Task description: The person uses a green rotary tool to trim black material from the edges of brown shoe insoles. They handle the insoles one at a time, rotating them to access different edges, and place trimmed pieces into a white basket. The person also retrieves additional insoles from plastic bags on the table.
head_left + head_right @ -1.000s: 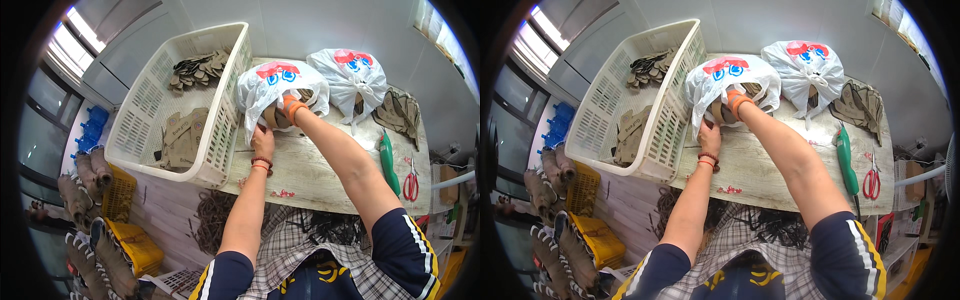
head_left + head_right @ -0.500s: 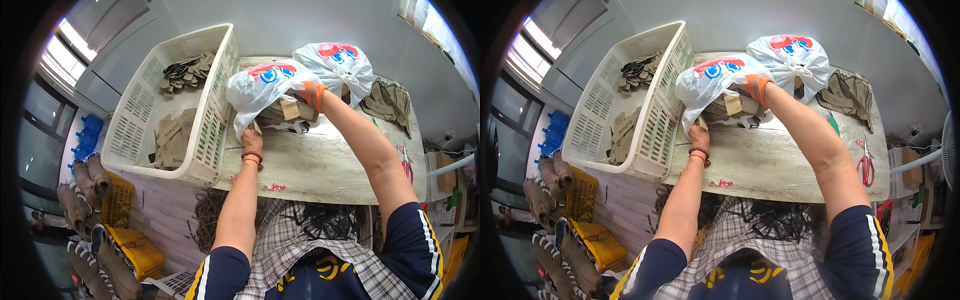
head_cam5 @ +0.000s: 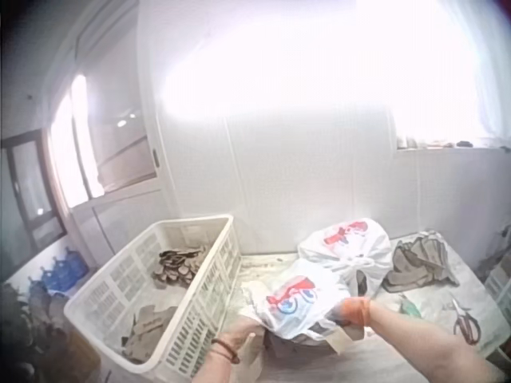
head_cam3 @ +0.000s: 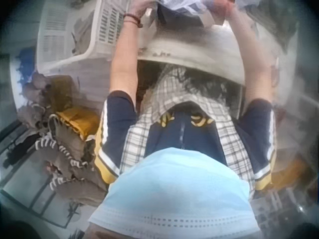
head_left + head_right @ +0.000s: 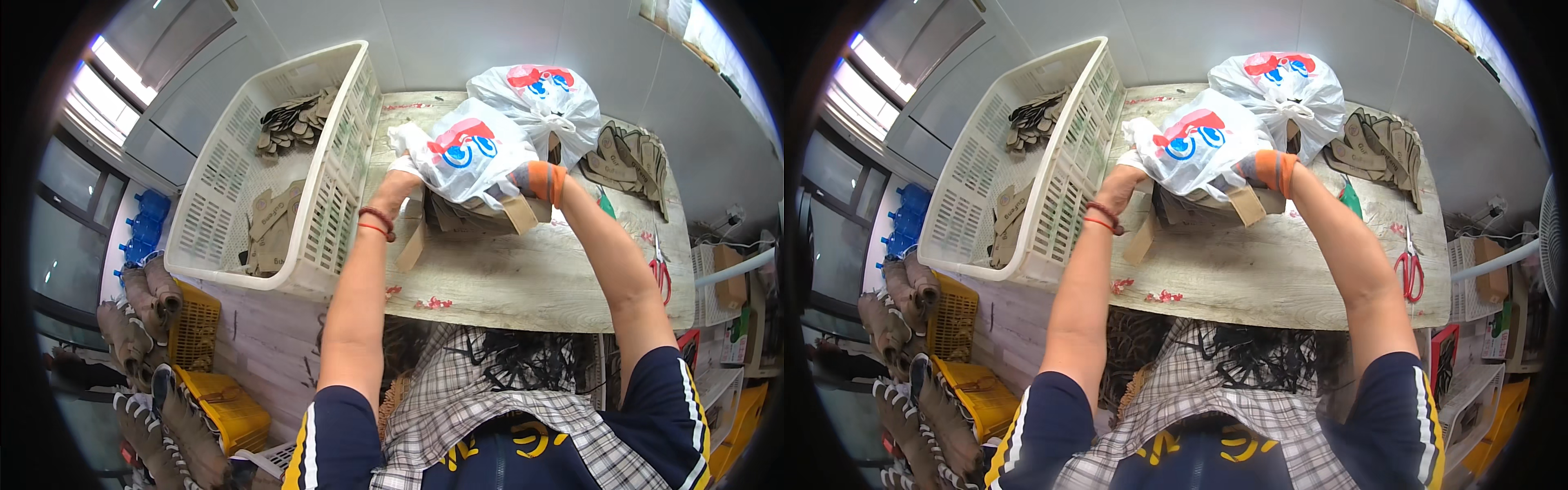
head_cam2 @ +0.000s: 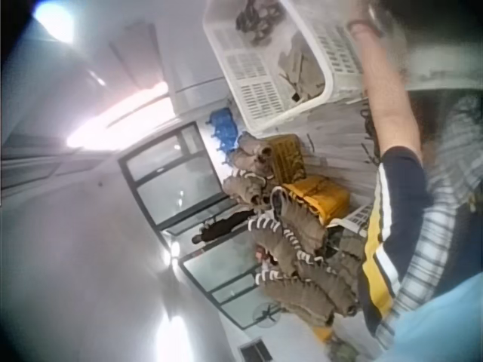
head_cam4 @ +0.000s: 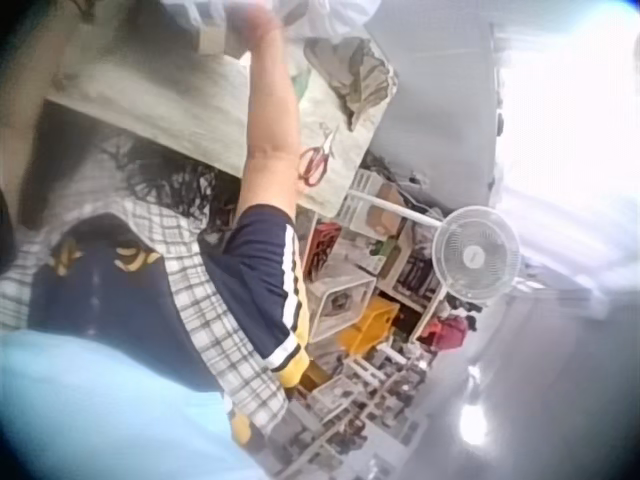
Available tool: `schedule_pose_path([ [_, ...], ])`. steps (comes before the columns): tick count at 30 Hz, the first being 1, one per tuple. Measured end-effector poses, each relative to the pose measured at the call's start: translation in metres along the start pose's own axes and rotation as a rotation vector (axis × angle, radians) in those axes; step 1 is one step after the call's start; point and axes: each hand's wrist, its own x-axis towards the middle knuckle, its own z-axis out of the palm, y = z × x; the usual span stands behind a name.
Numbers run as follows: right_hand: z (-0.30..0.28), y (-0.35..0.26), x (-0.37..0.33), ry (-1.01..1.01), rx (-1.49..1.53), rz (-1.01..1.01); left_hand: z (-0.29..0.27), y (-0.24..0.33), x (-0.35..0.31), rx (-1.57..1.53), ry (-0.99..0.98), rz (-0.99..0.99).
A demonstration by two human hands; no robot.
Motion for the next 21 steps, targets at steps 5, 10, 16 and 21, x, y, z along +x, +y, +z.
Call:
schedule_pose_path([
  [5, 0.027, -0.022, -0.035, -0.081, -0.29, -0.063, -0.016, -0.006, 0.024, 0.192, 0.105, -0.181],
  [10, 0.057, -0.035, -0.06, 0.167, -0.291, 0.217, -0.027, -0.008, 0.057, -0.356, 0.42, -0.516],
  [16, 0.087, -0.04, -0.095, 0.28, -0.257, 0.217, -0.036, -0.047, 0.102, -0.836, 0.427, -0.47],
  [21, 0.113, 0.014, -0.114, 0.482, 0.108, -0.112, -0.027, -0.053, 0.094, -0.693, 0.129, -0.424],
])
